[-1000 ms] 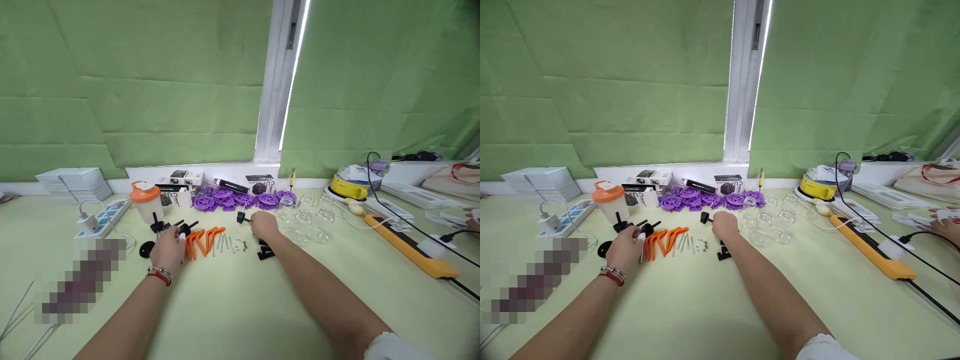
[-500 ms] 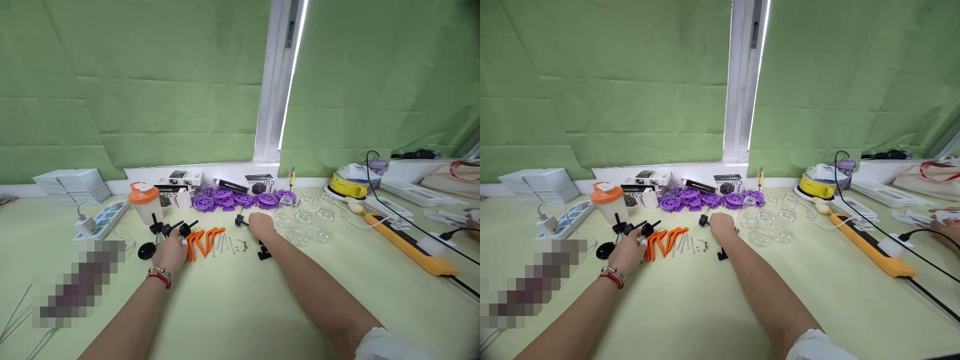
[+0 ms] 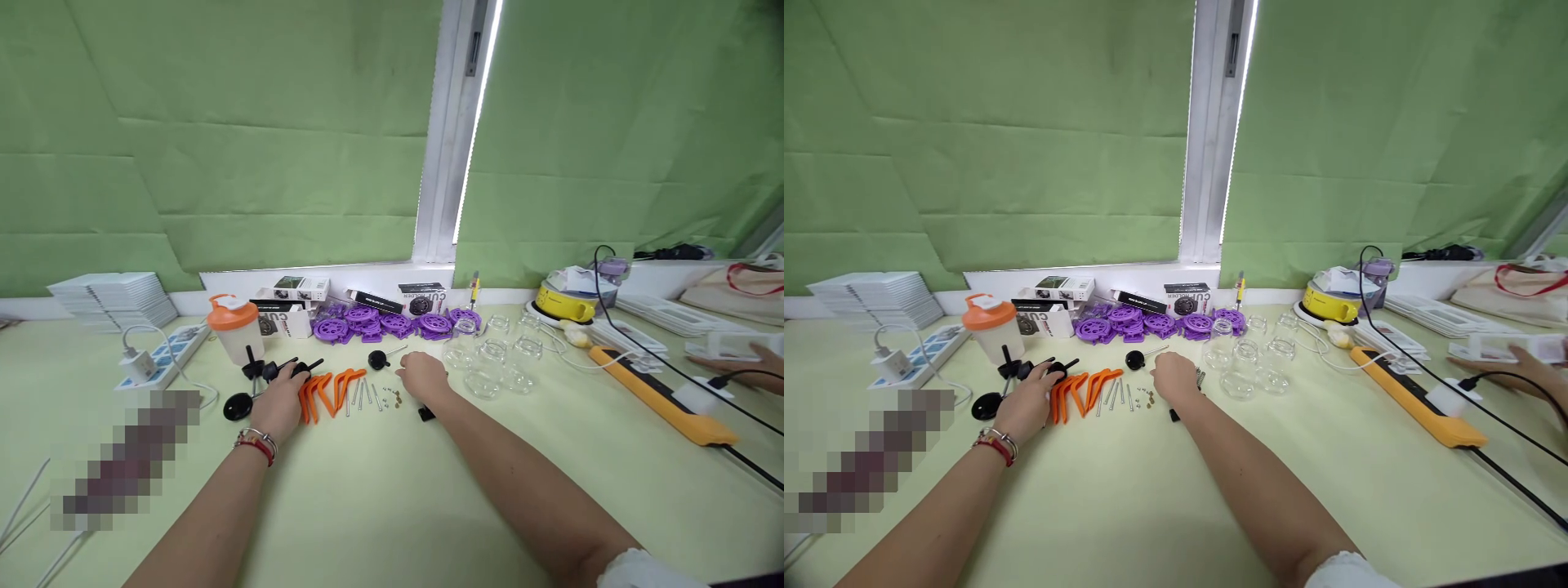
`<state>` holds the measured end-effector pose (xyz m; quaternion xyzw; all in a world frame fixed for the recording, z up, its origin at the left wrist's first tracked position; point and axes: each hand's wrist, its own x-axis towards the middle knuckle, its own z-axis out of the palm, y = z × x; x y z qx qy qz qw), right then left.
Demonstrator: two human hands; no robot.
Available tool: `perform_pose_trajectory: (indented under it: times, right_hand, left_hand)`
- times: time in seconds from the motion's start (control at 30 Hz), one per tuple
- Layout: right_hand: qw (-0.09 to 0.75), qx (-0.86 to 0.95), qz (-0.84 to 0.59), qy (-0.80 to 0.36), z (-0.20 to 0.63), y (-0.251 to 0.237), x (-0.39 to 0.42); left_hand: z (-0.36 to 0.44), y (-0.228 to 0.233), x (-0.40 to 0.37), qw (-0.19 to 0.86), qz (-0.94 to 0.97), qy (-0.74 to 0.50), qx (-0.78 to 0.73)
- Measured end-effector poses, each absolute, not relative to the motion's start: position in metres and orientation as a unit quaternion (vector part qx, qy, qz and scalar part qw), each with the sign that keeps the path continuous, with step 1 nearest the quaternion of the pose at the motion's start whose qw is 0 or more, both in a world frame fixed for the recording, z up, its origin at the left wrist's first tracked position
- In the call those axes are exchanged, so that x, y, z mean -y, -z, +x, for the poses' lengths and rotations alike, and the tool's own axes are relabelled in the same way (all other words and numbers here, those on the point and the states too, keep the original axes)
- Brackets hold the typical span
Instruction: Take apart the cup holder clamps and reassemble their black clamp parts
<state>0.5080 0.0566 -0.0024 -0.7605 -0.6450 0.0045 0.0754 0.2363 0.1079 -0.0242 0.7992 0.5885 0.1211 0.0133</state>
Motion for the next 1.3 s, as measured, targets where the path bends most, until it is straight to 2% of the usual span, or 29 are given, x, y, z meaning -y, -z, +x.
perform_pose_trajectory:
  times: [0.2,0.3,0.43,0.83,1.0,1.13,1.3]
  right_hand:
    - [0.117,0.704,-0.701,0.012,0.5,-0.003,-0.052]
    - [0.092,0.744,-0.662,0.018,0.497,0.0,-0.055]
    - [0.07,0.724,-0.686,0.017,0.501,0.009,-0.063]
    - [0.085,0.761,-0.643,-0.038,0.512,0.002,-0.033]
    - [0.074,0.787,-0.611,-0.055,0.511,0.006,-0.022]
    - [0.08,0.788,-0.608,-0.054,0.509,0.011,-0.022]
    - [0.087,0.786,-0.609,-0.059,0.506,0.01,-0.021]
  left_hand:
    - [0.236,0.019,-0.105,-0.037,0.786,-0.129,-0.604]
    - [0.235,0.018,-0.105,-0.056,0.794,-0.121,-0.593]
    - [0.233,0.014,-0.104,-0.085,0.806,-0.108,-0.576]
    - [0.228,0.001,-0.096,-0.074,0.802,-0.067,-0.59]
    - [0.223,-0.009,-0.091,-0.07,0.783,-0.093,-0.612]
    - [0.228,-0.016,-0.082,0.027,0.774,-0.216,-0.594]
    - [0.253,-0.021,-0.06,0.307,0.721,-0.363,-0.504]
